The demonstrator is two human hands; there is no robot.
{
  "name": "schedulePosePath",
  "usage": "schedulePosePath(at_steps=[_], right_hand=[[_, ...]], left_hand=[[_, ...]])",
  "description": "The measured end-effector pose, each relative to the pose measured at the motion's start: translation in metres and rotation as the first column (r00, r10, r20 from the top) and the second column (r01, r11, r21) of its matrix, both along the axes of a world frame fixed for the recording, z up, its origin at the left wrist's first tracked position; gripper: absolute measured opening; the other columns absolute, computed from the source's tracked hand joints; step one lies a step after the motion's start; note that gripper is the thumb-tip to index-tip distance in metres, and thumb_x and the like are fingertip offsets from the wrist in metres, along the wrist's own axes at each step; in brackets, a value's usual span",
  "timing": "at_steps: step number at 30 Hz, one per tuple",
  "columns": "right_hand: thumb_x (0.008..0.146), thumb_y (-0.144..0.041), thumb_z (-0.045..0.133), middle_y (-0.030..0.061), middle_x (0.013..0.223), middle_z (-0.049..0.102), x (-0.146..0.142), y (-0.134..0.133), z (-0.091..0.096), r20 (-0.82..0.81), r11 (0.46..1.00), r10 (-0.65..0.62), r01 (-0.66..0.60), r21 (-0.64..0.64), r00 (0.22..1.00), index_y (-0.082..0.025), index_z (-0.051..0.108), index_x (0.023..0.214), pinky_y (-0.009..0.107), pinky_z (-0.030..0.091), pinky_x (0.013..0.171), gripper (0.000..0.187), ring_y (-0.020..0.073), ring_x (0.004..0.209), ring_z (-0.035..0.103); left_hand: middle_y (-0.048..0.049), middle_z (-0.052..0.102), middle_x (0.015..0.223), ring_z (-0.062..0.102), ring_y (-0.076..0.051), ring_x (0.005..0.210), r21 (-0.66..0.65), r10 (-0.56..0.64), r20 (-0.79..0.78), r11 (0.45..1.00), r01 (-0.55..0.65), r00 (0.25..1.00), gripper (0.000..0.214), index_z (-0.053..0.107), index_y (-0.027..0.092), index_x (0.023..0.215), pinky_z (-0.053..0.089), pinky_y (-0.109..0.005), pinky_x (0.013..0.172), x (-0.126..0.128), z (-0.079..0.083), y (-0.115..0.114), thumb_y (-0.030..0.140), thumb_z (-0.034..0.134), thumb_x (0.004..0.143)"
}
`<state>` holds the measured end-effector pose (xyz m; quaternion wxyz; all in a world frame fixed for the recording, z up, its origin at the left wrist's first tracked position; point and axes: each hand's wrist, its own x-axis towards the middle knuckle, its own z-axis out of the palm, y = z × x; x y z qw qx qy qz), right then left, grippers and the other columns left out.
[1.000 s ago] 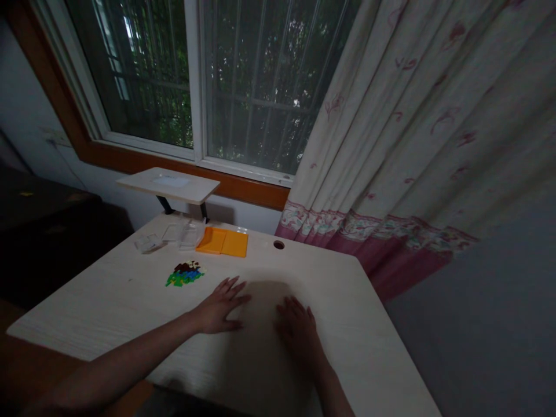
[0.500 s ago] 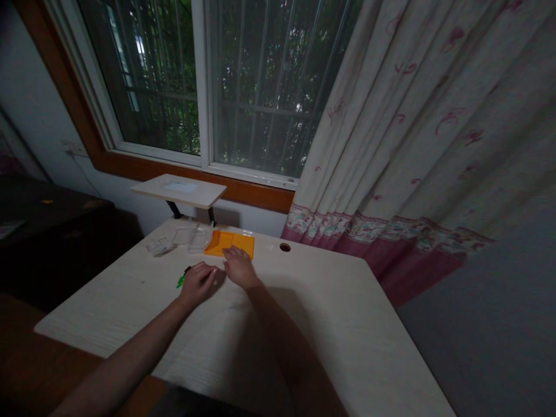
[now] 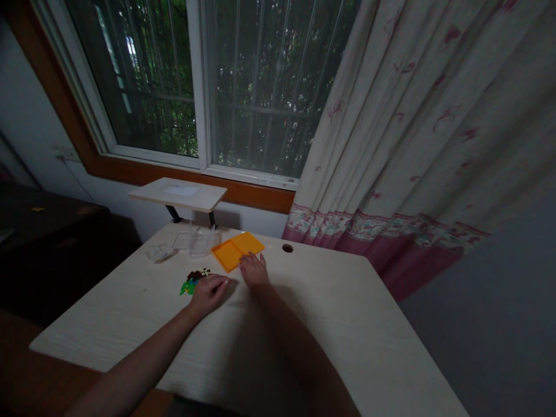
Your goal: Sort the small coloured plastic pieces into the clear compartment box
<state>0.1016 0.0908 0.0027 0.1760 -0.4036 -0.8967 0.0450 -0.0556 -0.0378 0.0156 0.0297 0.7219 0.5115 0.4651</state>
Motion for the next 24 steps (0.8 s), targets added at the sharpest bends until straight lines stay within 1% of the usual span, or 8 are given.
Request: schedulePosePath(at_steps=[4,9,12,14,15,17,20,24], right_hand=[[0.1,-0.038,0.039,0.0056,0.126,0.065,0.044,0.004,0.0,-0.035,0.997,-0.06,0.061,0.035,0.998,-0.022,0.063,0.115,0.054,0.002,0.117,0.033,0.0232,0.138,0.039],[0.099,-0.04,0.038,0.0076,0.123,0.067,0.113,0.006,0.002,-0.075,0.983,-0.178,0.182,0.04,0.981,-0.022,0.065,0.112,0.057,0.008,0.115,0.036,0.0239,0.135,0.043],[0.095,-0.045,0.041,0.0068,0.115,0.07,0.16,0.009,-0.002,-0.096,0.965,-0.262,0.261,-0.025,0.96,-0.022,0.07,0.091,0.059,0.014,0.113,0.037,0.0261,0.13,0.049],[0.093,-0.044,0.043,0.008,0.111,0.069,0.188,0.011,-0.007,-0.17,0.956,-0.292,0.291,-0.03,0.941,-0.021,0.069,0.082,0.055,0.025,0.111,0.036,0.0267,0.126,0.051],[0.091,-0.042,0.045,0.0097,0.11,0.069,0.2,0.013,-0.011,-0.224,0.958,-0.284,0.287,-0.021,0.932,-0.02,0.069,0.086,0.051,0.032,0.108,0.032,0.0263,0.124,0.053],[0.087,-0.04,0.049,0.0131,0.116,0.064,0.215,0.015,-0.018,-0.315,0.947,-0.299,0.322,0.02,0.901,-0.018,0.067,0.105,0.047,0.039,0.105,0.034,0.0266,0.123,0.052],[0.084,-0.04,0.05,0.0158,0.132,0.055,0.222,0.017,-0.026,-0.34,0.896,-0.397,0.441,0.061,0.853,-0.015,0.058,0.127,0.048,0.035,0.109,0.05,0.0287,0.129,0.045],[0.087,-0.041,0.043,0.0154,0.138,0.053,0.218,0.014,-0.031,-0.258,0.838,-0.527,0.546,-0.001,0.81,-0.014,0.053,0.134,0.05,0.029,0.113,0.055,0.0299,0.134,0.042]], left_hand=[[-0.0072,0.072,0.076,0.066,-0.016,0.07,-0.012,-0.008,-0.019,1.0,0.008,1.0,0.032,0.073,0.018,0.091,0.051,-0.027,0.069,0.001,-0.002,0.0,0.034,0.046,0.096],[-0.0076,0.072,0.077,0.067,-0.016,0.074,-0.019,0.009,-0.016,1.0,-0.009,1.0,0.031,0.073,0.018,0.092,0.052,-0.027,0.071,-0.002,-0.003,0.0,0.034,0.046,0.096],[-0.0074,0.072,0.079,0.067,-0.017,0.075,-0.022,0.001,-0.025,1.0,-0.002,1.0,0.03,0.073,0.019,0.094,0.052,-0.027,0.072,-0.002,-0.005,0.001,0.033,0.047,0.096],[-0.0072,0.073,0.08,0.067,-0.017,0.076,-0.026,0.01,-0.026,1.0,-0.011,1.0,0.03,0.073,0.019,0.093,0.052,-0.027,0.072,-0.001,-0.007,0.002,0.033,0.047,0.096],[-0.0071,0.073,0.08,0.068,-0.017,0.076,-0.031,0.015,-0.024,0.999,-0.016,1.0,0.03,0.073,0.019,0.092,0.052,-0.027,0.072,-0.001,-0.007,0.002,0.034,0.047,0.096],[-0.0068,0.073,0.08,0.068,-0.016,0.076,-0.044,0.023,-0.019,0.999,-0.024,1.0,0.03,0.073,0.019,0.091,0.052,-0.027,0.072,0.0,-0.009,0.003,0.034,0.047,0.096],[-0.0069,0.073,0.081,0.068,-0.017,0.077,-0.06,0.028,-0.015,0.998,-0.029,1.0,0.031,0.074,0.019,0.093,0.052,-0.027,0.073,0.0,-0.012,0.004,0.035,0.047,0.096],[-0.0069,0.074,0.084,0.068,-0.016,0.078,-0.071,0.042,0.0,0.997,-0.041,0.999,0.03,0.074,0.019,0.093,0.052,-0.027,0.073,0.0,-0.012,0.004,0.034,0.048,0.096]])
